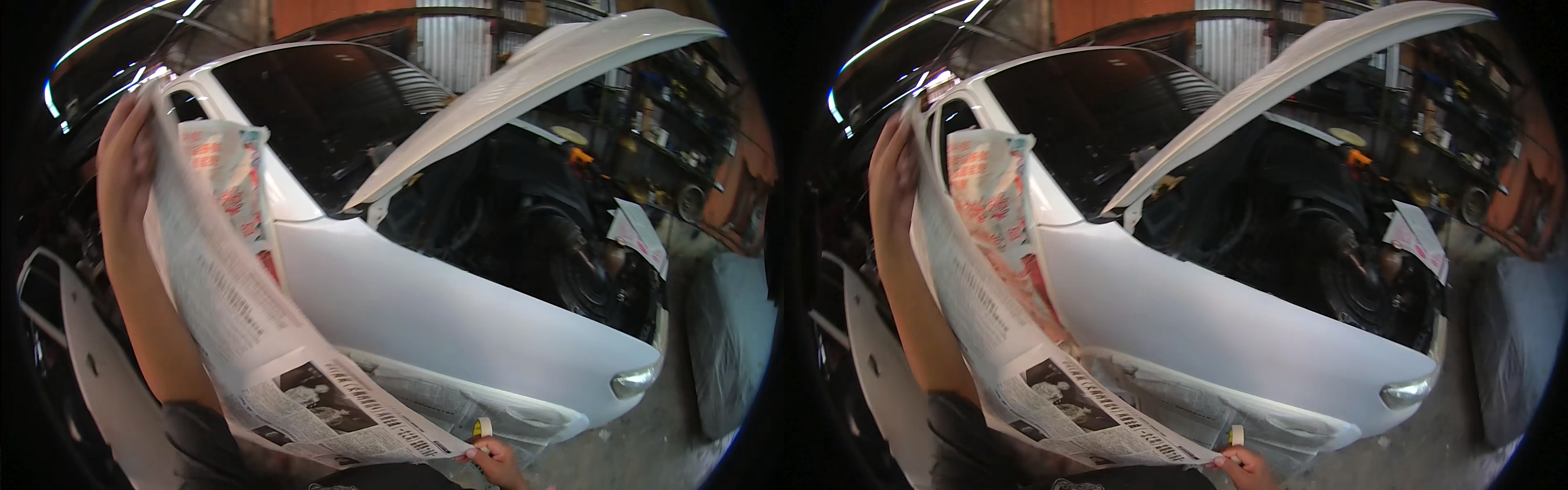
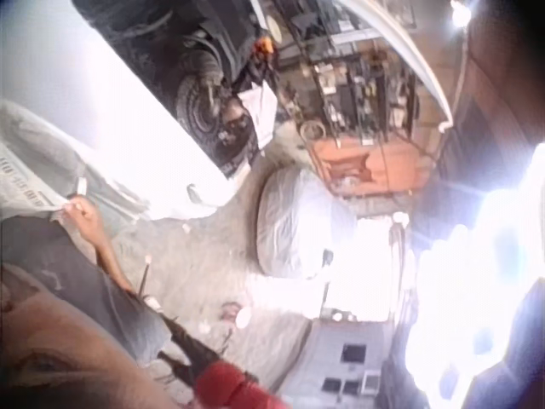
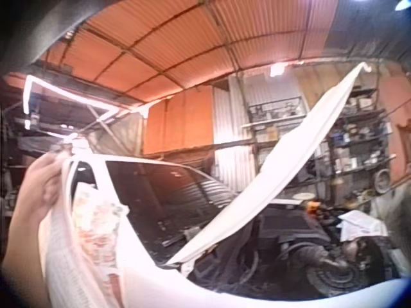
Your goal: The person applies newspaper and masking tape to the front fender and headlight area of a white vehicle. The person tears strips of tape, positions the paper over the car body, and presses the tape down along the edges of the headlight and bumper.
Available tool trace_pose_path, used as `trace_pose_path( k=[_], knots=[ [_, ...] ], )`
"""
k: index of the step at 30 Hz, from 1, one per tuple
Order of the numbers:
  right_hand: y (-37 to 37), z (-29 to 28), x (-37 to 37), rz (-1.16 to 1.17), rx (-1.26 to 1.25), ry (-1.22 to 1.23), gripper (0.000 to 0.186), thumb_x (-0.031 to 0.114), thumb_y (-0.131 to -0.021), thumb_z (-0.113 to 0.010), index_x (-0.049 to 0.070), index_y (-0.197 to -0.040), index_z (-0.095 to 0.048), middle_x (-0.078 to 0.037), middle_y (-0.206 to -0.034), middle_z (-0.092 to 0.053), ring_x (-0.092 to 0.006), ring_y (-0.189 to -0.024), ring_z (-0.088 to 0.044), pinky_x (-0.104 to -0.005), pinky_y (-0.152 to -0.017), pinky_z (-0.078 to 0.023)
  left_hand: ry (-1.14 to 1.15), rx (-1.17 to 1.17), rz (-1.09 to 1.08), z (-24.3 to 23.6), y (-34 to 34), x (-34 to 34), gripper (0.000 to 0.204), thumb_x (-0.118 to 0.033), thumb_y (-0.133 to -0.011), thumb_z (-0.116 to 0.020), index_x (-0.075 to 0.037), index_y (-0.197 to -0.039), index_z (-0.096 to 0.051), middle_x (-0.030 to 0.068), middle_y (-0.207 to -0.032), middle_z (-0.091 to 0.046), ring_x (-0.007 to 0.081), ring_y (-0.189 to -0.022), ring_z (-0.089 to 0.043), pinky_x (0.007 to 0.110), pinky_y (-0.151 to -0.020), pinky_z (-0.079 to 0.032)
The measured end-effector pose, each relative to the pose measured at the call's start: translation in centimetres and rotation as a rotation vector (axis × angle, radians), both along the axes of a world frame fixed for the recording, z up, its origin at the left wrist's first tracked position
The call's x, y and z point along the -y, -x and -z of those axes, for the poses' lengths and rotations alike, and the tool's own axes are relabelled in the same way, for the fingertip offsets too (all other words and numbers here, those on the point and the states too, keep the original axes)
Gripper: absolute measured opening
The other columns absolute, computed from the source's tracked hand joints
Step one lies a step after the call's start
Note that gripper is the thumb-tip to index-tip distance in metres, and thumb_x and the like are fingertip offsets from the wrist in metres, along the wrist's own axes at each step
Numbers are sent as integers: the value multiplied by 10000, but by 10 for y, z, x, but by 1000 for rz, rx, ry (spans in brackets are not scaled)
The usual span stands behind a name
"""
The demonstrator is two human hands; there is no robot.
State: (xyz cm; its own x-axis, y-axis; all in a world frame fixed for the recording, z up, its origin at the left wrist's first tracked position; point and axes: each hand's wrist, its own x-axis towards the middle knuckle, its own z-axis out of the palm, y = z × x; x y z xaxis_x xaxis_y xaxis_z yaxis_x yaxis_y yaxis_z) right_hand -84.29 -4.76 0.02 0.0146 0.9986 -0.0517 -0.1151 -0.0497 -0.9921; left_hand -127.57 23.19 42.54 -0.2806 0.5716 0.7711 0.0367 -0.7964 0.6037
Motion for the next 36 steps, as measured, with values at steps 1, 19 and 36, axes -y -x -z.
trace_pose_path(
  k=[1,19,36],
  knots=[
    [6,-4,11,46,50,-1,118,107,-996,-608,-7,-979,-633,-95,-895,-700,-157,-846,-667,-295,-740,-522,-30,-77,26,-18,-31,-23,273,-207,-984,-668,-51,-1206,-643,-126,-700,-467,-51,-510,-334,141,-406,-225],
    [194,-29,104,1079,185,128,219,209,-1020,-566,17,-995,-669,-47,-919,-675,-130,-852,-589,-288,-777,-475,0,-298,903,0,-348,-137,194,-181,-935,-640,-9,-1007,-693,55,-708,-650,119,-631,-613,276,-605,-491],
    [154,-282,-48,1199,1271,-665,309,91,-944,-604,-6,-1231,-542,-146,-1089,-599,-233,-985,-599,-351,-911,-469,-418,-356,651,10,-366,-142,334,-13,-885,-524,6,-1172,-694,152,-1138,-709,229,-1041,-680,316,-941,-508]
  ],
)
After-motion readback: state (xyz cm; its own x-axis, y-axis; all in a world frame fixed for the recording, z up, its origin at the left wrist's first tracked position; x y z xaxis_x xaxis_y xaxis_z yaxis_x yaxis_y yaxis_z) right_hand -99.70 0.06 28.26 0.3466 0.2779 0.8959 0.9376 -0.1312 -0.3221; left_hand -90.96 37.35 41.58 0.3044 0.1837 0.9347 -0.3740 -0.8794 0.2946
